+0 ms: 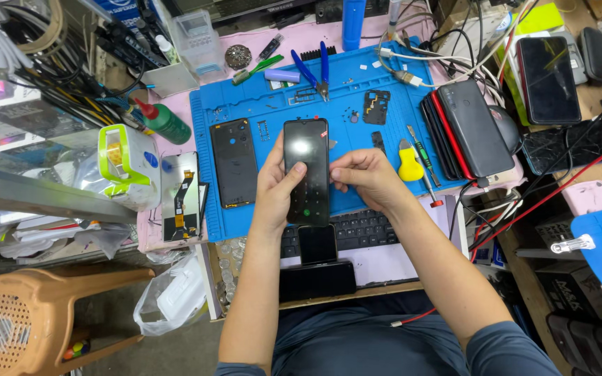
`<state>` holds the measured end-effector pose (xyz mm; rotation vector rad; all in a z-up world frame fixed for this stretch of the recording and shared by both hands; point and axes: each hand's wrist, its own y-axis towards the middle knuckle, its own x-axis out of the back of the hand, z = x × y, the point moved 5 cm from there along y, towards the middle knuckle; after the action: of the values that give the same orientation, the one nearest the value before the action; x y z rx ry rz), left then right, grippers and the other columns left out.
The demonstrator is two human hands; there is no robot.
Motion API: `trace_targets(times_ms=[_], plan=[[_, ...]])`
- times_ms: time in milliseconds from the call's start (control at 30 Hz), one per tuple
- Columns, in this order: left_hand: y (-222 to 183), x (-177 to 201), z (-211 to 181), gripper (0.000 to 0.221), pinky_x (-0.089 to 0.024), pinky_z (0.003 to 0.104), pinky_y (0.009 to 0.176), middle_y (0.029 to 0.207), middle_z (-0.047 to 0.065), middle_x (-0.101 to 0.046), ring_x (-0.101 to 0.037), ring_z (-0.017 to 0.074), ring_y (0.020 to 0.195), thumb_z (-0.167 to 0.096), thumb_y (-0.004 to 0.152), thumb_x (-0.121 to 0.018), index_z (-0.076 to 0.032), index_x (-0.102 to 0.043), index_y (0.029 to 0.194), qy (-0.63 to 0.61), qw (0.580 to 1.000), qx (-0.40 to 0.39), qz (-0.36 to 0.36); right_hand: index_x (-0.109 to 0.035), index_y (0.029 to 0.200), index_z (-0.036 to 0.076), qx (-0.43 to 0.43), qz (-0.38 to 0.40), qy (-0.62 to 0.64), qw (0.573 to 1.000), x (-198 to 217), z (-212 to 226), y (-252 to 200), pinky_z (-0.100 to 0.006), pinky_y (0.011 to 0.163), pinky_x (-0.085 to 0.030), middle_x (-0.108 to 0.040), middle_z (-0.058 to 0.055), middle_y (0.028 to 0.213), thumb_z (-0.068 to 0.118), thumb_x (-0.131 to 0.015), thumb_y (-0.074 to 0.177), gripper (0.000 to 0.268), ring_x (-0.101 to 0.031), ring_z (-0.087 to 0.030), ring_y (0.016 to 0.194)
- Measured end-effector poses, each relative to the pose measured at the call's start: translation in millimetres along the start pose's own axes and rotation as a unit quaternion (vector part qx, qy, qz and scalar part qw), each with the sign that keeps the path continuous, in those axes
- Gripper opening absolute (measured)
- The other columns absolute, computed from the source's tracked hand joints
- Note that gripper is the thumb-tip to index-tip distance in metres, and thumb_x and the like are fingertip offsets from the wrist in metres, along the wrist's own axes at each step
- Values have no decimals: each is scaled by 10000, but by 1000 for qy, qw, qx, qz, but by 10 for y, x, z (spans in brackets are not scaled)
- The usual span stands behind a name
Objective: The person tests a replacement mobile phone screen by connecting it to a device, plugging in a charging cable, and interacting with the touch display. They move a coin tray and a food container aside before manipulating the phone's internal components, including the battery and circuit board, using a screwdriver.
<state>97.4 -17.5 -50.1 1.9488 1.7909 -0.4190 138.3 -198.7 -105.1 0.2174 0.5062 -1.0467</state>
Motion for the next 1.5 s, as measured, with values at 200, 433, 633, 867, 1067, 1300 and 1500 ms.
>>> trace_targets(times_ms=[200, 433, 633, 867, 1067, 1300, 1500], plan=[[8, -55, 8, 737, -419, 337, 1188, 1535, 155, -528, -537, 209, 1399, -52, 988, -654, 35, -285, 1620, 13, 1000, 8, 27, -741, 920, -2, 1, 14, -9, 1000, -20, 35, -14, -241, 621, -519, -745, -96, 873, 7, -785, 861, 74, -678, -129, 725], [-12, -82, 65, 746, -460, 347, 1132, 1501, 165, -544, -567, 211, 1337, -52, 994, -646, 32, -268, 1632, 8, 999, 30, 39, -732, 880, 13, -2, 50, -2, 999, -27, 61, -39, -233, 634, -511, -734, -85, 848, 17, -795, 867, 64, -659, -112, 712], [16, -32, 155, 742, -478, 329, 1085, 1473, 166, -557, -595, 204, 1273, -57, 992, -623, 43, -259, 1630, 21, 997, 58, 37, -733, 870, 19, -13, 49, -2, 999, -33, 95, -60, -246, 649, -518, -738, -75, 839, 31, -778, 857, 48, -664, -114, 710], [28, -56, 148, 746, -467, 326, 1109, 1480, 169, -558, -584, 206, 1304, -53, 979, -631, 48, -268, 1624, 31, 997, 66, 32, -724, 870, 20, -13, 58, 13, 998, -24, 85, -58, -237, 648, -509, -728, -75, 824, 15, -774, 863, 52, -654, -110, 704], [6, -85, 100, 768, -465, 339, 1119, 1464, 155, -575, -584, 200, 1309, -41, 959, -679, 47, -294, 1618, 37, 997, 50, 37, -703, 846, 17, 0, 72, 8, 997, -15, 69, -56, -233, 633, -499, -725, -74, 816, -17, -759, 848, 65, -645, -107, 690], [-12, -27, 105, 773, -447, 347, 1162, 1463, 161, -590, -585, 212, 1339, -31, 937, -715, 57, -333, 1603, 62, 997, 29, 29, -692, 840, 16, 0, 74, 4, 997, -9, 51, -54, -236, 644, -511, -721, -71, 813, -31, -765, 823, 88, -649, -106, 692], [-39, -16, 94, 783, -448, 351, 1162, 1469, 159, -583, -582, 210, 1340, -13, 930, -718, 64, -322, 1602, 52, 998, 23, 27, -692, 835, 16, -3, 69, -9, 998, 26, 7, -46, -233, 642, -510, -727, -78, 826, -29, -757, 815, 82, -653, -107, 696]])
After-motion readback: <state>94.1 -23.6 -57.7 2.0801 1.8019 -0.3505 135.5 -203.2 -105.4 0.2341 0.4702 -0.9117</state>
